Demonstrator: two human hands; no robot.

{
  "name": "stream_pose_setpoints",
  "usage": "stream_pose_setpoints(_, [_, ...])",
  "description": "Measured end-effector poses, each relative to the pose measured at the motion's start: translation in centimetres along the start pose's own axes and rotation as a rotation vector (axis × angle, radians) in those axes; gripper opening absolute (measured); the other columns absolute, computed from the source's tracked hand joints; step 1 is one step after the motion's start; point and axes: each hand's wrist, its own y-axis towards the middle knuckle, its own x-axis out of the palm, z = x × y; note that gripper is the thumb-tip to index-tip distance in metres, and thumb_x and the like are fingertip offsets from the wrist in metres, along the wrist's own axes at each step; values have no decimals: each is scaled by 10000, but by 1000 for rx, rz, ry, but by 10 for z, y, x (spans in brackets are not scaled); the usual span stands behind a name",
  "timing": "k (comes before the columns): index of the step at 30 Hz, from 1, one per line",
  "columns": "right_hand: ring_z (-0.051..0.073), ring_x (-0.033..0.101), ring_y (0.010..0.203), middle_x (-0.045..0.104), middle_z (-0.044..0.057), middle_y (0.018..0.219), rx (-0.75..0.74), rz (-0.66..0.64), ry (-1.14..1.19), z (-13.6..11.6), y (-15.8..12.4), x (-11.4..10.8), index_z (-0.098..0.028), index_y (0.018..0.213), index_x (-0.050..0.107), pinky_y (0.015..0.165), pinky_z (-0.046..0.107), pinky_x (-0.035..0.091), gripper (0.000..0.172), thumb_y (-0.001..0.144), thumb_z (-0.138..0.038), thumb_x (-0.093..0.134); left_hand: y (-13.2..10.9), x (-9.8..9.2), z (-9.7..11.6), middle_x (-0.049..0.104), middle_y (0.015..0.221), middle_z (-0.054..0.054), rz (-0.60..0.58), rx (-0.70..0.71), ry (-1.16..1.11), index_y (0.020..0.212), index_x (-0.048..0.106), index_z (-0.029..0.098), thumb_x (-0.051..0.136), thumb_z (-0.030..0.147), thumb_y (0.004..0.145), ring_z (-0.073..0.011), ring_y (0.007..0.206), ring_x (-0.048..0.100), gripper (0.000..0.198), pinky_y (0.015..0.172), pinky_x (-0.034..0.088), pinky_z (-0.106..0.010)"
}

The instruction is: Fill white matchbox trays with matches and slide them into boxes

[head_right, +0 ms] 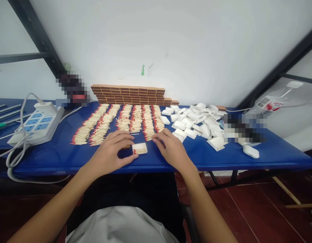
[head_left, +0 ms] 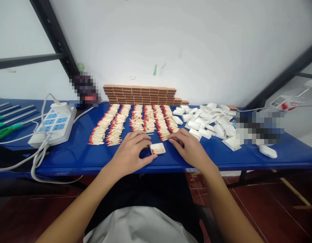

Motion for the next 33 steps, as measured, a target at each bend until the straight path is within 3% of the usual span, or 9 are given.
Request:
stream_pose_setpoints(18, [183, 594, 754, 607, 49, 1017, 32, -44, 4, 2, -1, 1, -228, 1030, 695, 738, 358, 494, 123, 1060, -277, 587, 0, 1, -1, 780, 1174, -91, 1, -2, -3, 1024, 711, 203, 802, 360, 927, -302, 1227, 671, 206, 1073, 512, -494])
stream_pose_setpoints(33, [213, 648, 814, 623, 55, 1016, 21, -90, -62, 2, 2, 1, -235, 988, 628, 764, 367, 523, 131, 1074, -277, 539, 0, 0, 0, 780, 1178, -97, -8, -7, 0, 1042, 723, 205, 801, 361, 926, -307, 1227, 669, 210, 1078, 510, -507])
